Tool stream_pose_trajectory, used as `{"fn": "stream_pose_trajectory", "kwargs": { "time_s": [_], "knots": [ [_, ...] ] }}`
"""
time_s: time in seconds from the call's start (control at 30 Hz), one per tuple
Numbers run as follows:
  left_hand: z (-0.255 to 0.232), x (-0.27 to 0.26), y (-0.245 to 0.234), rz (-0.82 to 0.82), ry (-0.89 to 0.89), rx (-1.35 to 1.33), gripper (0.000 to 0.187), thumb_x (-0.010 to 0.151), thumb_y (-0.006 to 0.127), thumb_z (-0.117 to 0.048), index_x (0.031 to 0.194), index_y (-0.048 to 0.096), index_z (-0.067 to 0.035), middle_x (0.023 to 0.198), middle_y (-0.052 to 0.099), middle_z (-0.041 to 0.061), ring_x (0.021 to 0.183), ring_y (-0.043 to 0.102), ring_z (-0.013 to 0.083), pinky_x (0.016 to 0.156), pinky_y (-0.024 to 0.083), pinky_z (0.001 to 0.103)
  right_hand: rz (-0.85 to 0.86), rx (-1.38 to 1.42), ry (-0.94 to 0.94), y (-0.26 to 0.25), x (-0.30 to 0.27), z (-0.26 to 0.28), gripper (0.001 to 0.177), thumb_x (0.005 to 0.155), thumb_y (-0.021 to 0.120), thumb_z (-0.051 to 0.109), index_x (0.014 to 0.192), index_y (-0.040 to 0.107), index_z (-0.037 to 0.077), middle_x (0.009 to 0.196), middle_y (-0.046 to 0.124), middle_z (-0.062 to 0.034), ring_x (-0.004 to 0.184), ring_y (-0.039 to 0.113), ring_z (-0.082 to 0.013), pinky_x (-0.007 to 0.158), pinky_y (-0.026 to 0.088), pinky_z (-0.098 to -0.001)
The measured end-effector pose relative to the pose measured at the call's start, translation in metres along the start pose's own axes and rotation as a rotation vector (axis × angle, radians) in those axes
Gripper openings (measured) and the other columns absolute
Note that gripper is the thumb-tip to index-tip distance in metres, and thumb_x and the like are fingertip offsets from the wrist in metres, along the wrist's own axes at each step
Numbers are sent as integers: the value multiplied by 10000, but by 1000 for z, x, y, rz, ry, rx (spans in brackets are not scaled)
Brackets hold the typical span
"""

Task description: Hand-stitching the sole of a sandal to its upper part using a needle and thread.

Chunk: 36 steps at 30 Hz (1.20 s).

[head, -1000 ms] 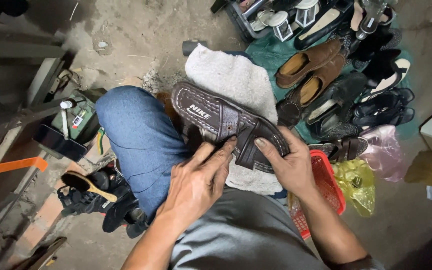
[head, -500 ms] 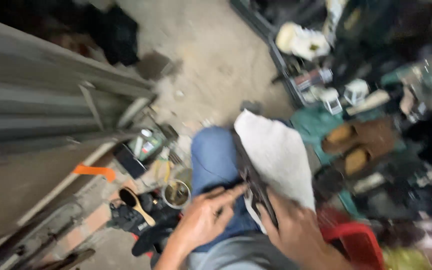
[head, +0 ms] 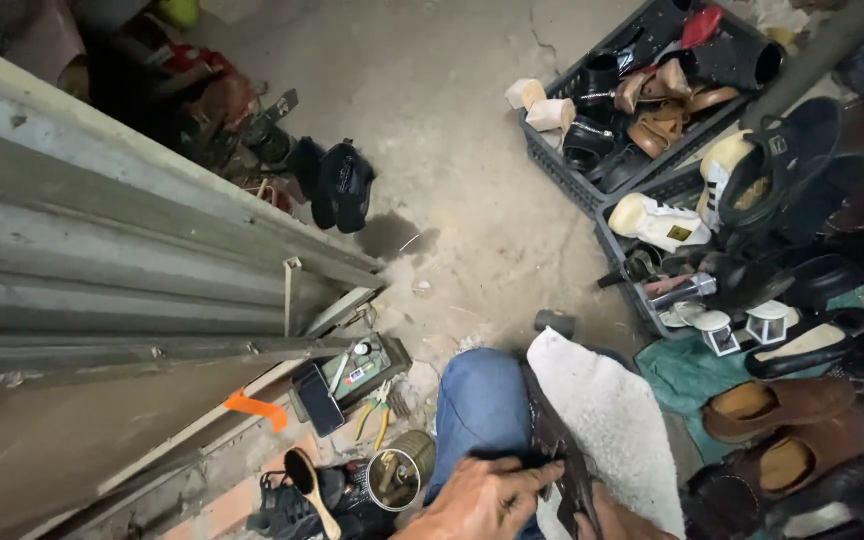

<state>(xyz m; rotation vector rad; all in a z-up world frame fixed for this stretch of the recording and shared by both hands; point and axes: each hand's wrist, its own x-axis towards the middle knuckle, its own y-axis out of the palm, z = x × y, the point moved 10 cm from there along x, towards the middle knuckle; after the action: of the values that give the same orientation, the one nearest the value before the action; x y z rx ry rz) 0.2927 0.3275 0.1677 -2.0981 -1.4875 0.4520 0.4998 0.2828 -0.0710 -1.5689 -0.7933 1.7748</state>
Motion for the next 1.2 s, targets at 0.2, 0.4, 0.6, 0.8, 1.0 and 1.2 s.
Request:
{"fn": "stream_pose_trajectory", "kwargs": {
  "time_s": [0.2, 0.4, 0.6, 0.8, 1.0, 1.2],
  "knots": [
    [50, -9, 34, 221, -683, -537, 398, 983, 527, -155, 1333, 713, -192, 1232, 721, -128, 886, 541, -48, 807, 419, 92, -319, 14, -88, 14, 1, -4, 681, 786, 708, 607, 1409, 577, 363, 914, 793, 97, 743, 758, -46, 829, 556, -280],
    [21, 8, 7, 59, -280, -156, 419, 966, 513, -178, 1334, 712, -199, 979, 766, 89, 778, 737, 241, 594, 470, 371, -709, 86, -398, -72, -46, 31, 574, 831, 717, 482, 1320, 646, 190, 722, 751, -11, 534, 706, -145, 561, 571, -387],
    [93, -18, 77, 78, -606, -960, 398, 1025, 514, -24, 1345, 750, -37, 629, 625, 37, 592, 507, 52, 689, 440, 227, -554, 72, -377, -76, -40, 33, 581, 830, 722, 505, 1331, 631, 227, 856, 795, 55, 639, 763, -88, 591, 614, -361],
    [23, 2, 22, 45, -76, -83, 441, 946, 529, -16, 1363, 668, -54, 944, 722, 148, 654, 639, 224, 596, 576, 450, -481, 48, -445, -59, -23, 26, 652, 863, 693, 525, 1402, 564, 182, 1060, 786, 18, 562, 756, -124, 490, 587, -377],
    [81, -13, 63, 130, -576, -727, 403, 1017, 540, -133, 1371, 733, -134, 699, 568, -94, 617, 462, -2, 597, 395, 171, -521, 18, -570, -50, -23, 29, 725, 897, 689, 462, 1490, 439, 129, 819, 750, 26, 531, 695, -142, 465, 536, -383],
    [44, -1, 30, 110, -364, -373, 471, 881, 560, 1, 1307, 720, -122, 1152, 767, -24, 515, 330, 28, 471, 355, 248, -459, 64, -517, -72, -26, 33, 651, 890, 677, 472, 1418, 506, 133, 843, 771, 37, 558, 726, -137, 486, 556, -376]
  ]
}}
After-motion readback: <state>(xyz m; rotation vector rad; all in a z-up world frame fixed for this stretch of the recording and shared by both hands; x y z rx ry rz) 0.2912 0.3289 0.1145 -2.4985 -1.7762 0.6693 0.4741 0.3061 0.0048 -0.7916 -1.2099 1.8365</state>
